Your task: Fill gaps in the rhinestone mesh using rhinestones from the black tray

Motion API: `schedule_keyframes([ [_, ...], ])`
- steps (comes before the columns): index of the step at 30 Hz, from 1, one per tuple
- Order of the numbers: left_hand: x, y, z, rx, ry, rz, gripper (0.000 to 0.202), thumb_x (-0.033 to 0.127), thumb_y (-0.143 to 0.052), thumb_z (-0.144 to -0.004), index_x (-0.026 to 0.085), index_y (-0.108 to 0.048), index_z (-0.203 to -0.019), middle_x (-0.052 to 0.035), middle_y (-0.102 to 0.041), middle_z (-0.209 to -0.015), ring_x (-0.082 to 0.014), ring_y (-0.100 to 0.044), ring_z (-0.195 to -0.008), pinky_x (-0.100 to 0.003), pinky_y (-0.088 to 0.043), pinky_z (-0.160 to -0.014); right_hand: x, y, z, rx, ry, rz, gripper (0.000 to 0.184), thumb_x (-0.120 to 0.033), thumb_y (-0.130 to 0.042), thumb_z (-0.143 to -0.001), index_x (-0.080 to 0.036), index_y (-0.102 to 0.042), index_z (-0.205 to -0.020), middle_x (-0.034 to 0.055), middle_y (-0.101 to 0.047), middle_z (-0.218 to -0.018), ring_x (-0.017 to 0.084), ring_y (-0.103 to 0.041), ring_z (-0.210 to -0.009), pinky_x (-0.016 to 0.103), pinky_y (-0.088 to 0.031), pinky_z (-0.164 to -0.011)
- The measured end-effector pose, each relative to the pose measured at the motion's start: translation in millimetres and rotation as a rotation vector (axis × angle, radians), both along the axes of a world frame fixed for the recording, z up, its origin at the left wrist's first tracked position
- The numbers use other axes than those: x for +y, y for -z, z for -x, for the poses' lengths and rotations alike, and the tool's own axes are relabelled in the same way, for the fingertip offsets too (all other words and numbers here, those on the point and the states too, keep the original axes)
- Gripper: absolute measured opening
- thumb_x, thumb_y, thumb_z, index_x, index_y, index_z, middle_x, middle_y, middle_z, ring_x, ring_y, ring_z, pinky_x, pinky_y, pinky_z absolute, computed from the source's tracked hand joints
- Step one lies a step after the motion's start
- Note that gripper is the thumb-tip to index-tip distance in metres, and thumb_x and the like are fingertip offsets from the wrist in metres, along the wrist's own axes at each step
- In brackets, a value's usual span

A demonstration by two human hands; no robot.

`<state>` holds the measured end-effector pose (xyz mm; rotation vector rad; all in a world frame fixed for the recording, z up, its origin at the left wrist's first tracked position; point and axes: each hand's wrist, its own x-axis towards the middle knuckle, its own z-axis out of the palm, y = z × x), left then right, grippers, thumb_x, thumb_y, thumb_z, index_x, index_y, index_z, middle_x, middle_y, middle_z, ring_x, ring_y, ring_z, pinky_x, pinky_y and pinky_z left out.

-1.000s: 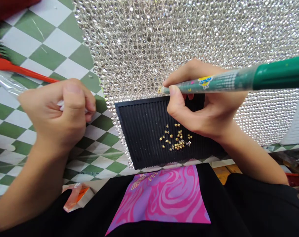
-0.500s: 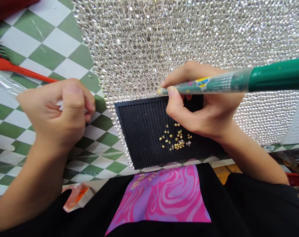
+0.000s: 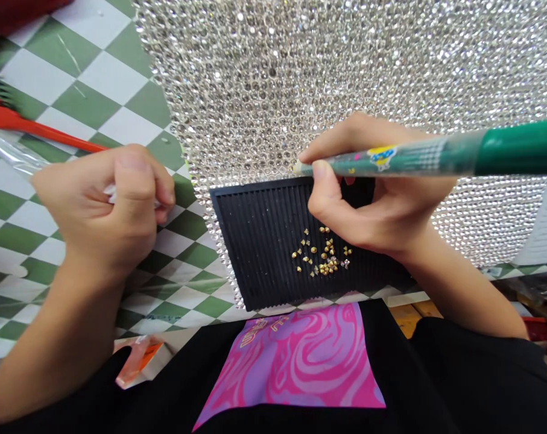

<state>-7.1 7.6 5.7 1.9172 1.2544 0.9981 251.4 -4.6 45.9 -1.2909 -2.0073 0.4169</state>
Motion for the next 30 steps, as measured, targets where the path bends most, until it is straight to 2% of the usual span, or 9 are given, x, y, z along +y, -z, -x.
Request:
schedule_keyframes([
  [2, 0, 0.0, 0, -0.001, -0.010, 0.009, 0.048, 0.028, -0.040, -0.100, 0.017, -0.046, -0.053, 0.0064, -0.045, -0.045, 0.0005, -0.035, -0.038, -0.017, -0.027, -0.040, 1, 5.4, -3, 0.009, -0.065, -0.053, 0.015, -0.008, -0.063, -0.076, -0.020, -0.068, -0.084, -0.0027, -0.072, -0.079, 0.012, -0.067, -0.066, 0.026, -0.056, -0.063],
  [5, -1, -0.6, 0, -0.003, -0.017, 0.018, 0.049, 0.029, -0.040, -0.100, 0.017, -0.046, -0.053, 0.0062, -0.046, -0.045, 0.0005, -0.036, -0.039, -0.017, -0.027, -0.041, 3, 10.8, -7, -0.033, -0.063, -0.159, 0.019, -0.008, -0.067, -0.071, -0.021, -0.069, -0.084, -0.0050, -0.071, -0.078, 0.012, -0.066, -0.064, 0.027, -0.054, -0.062],
  [9, -1, -1.7, 0, 0.011, -0.010, 0.018, 0.048, 0.028, -0.040, -0.100, 0.016, -0.046, -0.053, 0.0062, -0.046, -0.046, 0.0009, -0.036, -0.039, -0.016, -0.027, -0.041, 4, 11.5, -8, -0.051, -0.071, -0.103, 0.021, -0.006, -0.066, -0.069, -0.021, -0.068, -0.085, -0.0041, -0.071, -0.077, 0.012, -0.066, -0.066, 0.025, -0.053, -0.063],
  [13, -1, -1.0, 0, 0.006, -0.006, 0.006, 0.048, 0.027, -0.040, -0.099, 0.017, -0.045, -0.053, 0.0064, -0.045, -0.045, 0.0008, -0.035, -0.039, -0.016, -0.026, -0.040, 2, 9.5, -4, -0.029, -0.075, -0.173, 0.020, -0.007, -0.067, -0.069, -0.020, -0.066, -0.085, -0.0064, -0.069, -0.077, 0.009, -0.064, -0.065, 0.023, -0.053, -0.061],
  [19, -1, -0.2, 1, 0.005, 0.003, 0.004, 0.047, 0.026, -0.040, -0.100, 0.016, -0.046, -0.054, 0.0066, -0.045, -0.045, 0.0013, -0.036, -0.039, -0.016, -0.027, -0.041, -2, 4.5, -2, -0.064, -0.003, -0.008, 0.017, -0.009, -0.063, -0.075, -0.024, -0.067, -0.083, -0.0070, -0.070, -0.076, 0.012, -0.065, -0.064, 0.028, -0.054, -0.063],
  [24, -1, -1.3, 1, 0.012, 0.007, 0.004, 0.046, 0.024, -0.040, -0.100, 0.016, -0.045, -0.054, 0.0068, -0.045, -0.046, 0.0013, -0.036, -0.040, -0.016, -0.027, -0.041, 0, 5.6, -5, -0.066, -0.011, -0.085, 0.016, -0.008, -0.064, -0.074, -0.020, -0.069, -0.082, -0.0046, -0.069, -0.076, 0.011, -0.063, -0.063, 0.027, -0.050, -0.061],
  [30, -3, -1.7, 0, 0.032, -0.007, 0.037, 0.046, 0.022, -0.038, -0.100, 0.016, -0.045, -0.055, 0.0073, -0.043, -0.048, 0.0028, -0.035, -0.042, -0.014, -0.026, -0.043, -3, 0.9, -4, -0.132, 0.004, 0.012, 0.011, -0.013, -0.060, -0.083, -0.019, -0.070, -0.084, -0.0042, -0.069, -0.079, 0.008, -0.063, -0.069, 0.024, -0.051, -0.069],
])
